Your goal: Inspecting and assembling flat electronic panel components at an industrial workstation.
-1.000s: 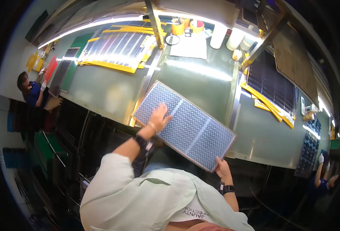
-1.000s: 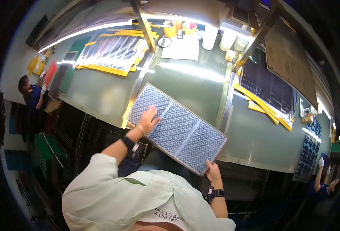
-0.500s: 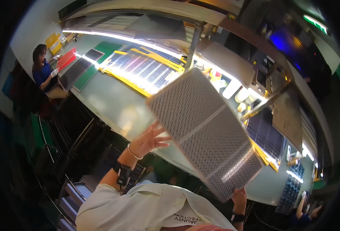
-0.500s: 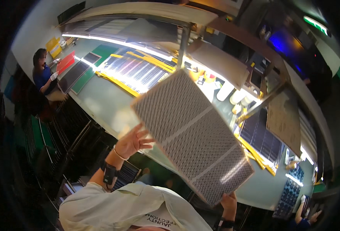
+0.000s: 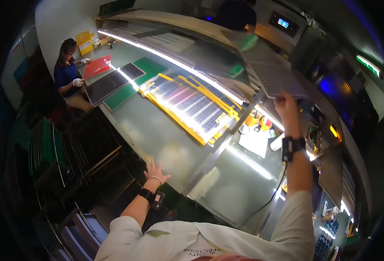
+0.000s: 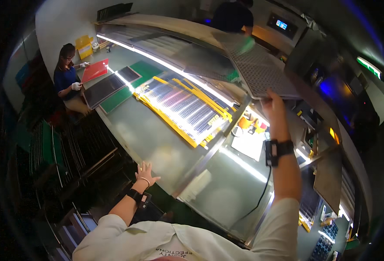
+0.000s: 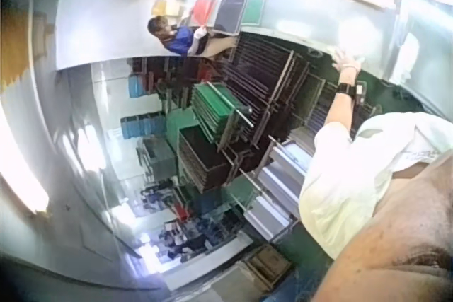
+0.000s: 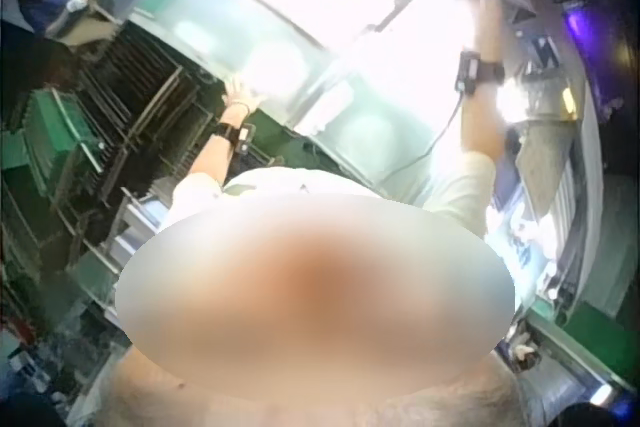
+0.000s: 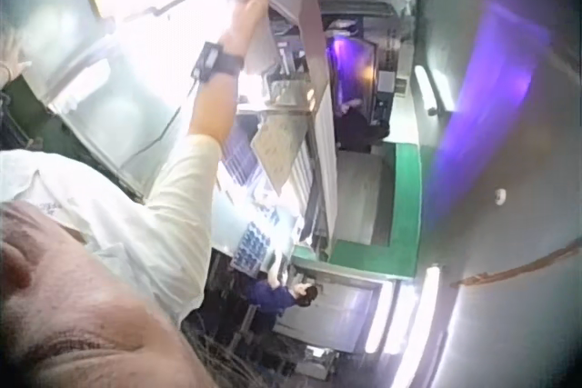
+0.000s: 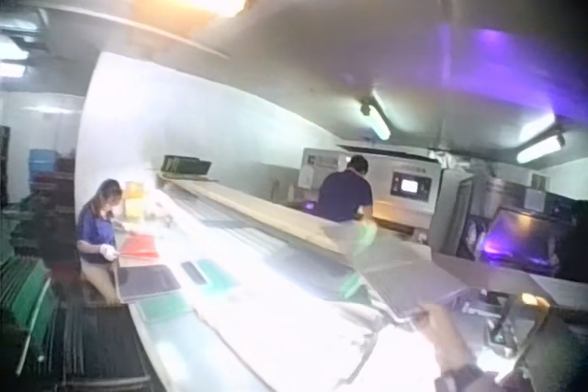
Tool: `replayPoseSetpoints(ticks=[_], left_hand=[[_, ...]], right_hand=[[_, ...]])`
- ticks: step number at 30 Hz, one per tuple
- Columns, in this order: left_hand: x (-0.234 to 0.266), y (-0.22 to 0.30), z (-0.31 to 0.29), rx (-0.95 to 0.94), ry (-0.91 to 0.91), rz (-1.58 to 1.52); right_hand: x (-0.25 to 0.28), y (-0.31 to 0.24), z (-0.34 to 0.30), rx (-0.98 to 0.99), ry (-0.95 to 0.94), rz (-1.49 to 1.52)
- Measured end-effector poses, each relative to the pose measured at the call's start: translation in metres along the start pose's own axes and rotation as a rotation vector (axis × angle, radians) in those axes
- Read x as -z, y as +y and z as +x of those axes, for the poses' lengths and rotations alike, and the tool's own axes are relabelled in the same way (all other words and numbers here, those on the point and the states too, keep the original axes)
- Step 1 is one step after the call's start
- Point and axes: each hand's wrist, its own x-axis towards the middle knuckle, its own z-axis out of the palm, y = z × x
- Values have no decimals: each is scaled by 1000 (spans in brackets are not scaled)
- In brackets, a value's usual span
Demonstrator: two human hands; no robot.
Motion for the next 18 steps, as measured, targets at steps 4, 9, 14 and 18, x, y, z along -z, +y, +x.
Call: replayPoseSetpoints(ticks=[4, 9, 14, 18], left_hand=[[-14, -37, 12, 10, 14, 136], [-19, -38, 12, -49, 93, 102], [-32, -45, 15, -44, 117, 132], [-30, -53, 13, -10, 95, 134]], right_hand=[[-100, 49, 36, -104, 4, 388], [-140, 161, 51, 172, -591, -988], [-214, 228, 127, 511, -405, -1949], [-231, 252, 171, 265, -357, -1896]])
